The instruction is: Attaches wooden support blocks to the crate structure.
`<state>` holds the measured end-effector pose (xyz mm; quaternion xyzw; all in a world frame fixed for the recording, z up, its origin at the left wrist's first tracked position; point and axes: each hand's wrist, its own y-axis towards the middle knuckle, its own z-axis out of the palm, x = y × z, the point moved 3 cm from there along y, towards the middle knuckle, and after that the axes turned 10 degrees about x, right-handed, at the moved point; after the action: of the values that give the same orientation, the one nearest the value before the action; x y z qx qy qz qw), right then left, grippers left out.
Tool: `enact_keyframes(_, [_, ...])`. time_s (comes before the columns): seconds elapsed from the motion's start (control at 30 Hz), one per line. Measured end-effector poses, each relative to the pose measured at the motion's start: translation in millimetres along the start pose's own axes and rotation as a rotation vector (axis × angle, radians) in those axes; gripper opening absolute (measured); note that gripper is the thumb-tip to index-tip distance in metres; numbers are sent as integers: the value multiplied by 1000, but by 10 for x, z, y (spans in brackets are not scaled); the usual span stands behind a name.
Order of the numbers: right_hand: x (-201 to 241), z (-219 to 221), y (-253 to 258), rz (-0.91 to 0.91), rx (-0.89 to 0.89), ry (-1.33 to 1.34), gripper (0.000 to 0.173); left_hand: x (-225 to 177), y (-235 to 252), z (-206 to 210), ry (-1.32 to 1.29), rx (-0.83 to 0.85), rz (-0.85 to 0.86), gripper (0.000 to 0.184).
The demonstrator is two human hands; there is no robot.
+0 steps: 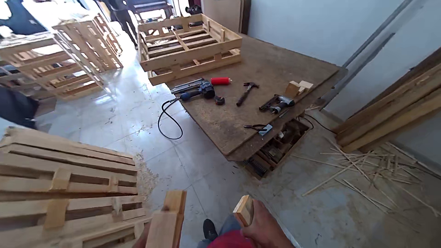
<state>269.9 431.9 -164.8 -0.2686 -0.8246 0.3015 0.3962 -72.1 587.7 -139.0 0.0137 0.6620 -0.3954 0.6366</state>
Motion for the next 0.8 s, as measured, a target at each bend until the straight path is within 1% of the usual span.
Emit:
enact_keyframes(0.03, [212,-53,123,0,0,31,112,-532,254,77,60,-132,-315,41])
enact_keyframes(0.07, [416,-136,280,1,-8,60,112,-908,587,65,151,-145,-402,42])
enact_keyframes(0.1, [606,-247,468,4,-27,89,113,-1076,961,-80,282,-3,-258,41])
enact_keyframes(0.13, [783,-378,673,15,-55,111,114,-1109,1387,-271,394,135,-41,42])
enact_keyframes(0.17, [952,-525,881,38,-77,124,113,-1260,1761,-304,396,148,-74,44])
enact_keyframes(0.2, [1111,-676,1095,69,-100,132,111,-1443,2133,-258,349,94,-199,45])
enact_keyframes(0.23, [1258,-827,1330,106,-120,144,107,-1539,2569,-231,319,34,-276,47])
enact_keyframes(0.27, [1383,-984,1594,142,-143,155,105,-1551,3076,-269,312,31,-274,51])
enact_keyframes(0.33, [1573,-1299,2163,188,-225,160,101,-1495,4099,-371,383,87,-138,62])
enact_keyframes(0.4, [1734,-1588,2714,222,-306,136,99,-1702,4778,-311,526,94,-102,66])
enact_keyframes(0.5, [2007,-1982,3349,339,-339,45,93,-2156,5455,-145,777,57,-120,66])
enact_keyframes(0.57, [2108,-2229,3714,420,-367,-10,94,-2464,5784,-33,873,24,-97,63])
enact_keyframes(0.67, [2117,-2394,4098,516,-405,-40,98,-2788,6059,-36,960,-11,-48,61])
enact_keyframes(0.73, [2090,-2430,4231,547,-410,-26,105,-2984,6142,-138,968,0,47,55])
enact_keyframes(0.77, [2095,-2436,4260,544,-419,-11,109,-3092,6173,-225,934,39,100,49])
enact_keyframes(0.8, [2137,-2446,4244,520,-441,22,111,-3196,6200,-330,862,115,139,42])
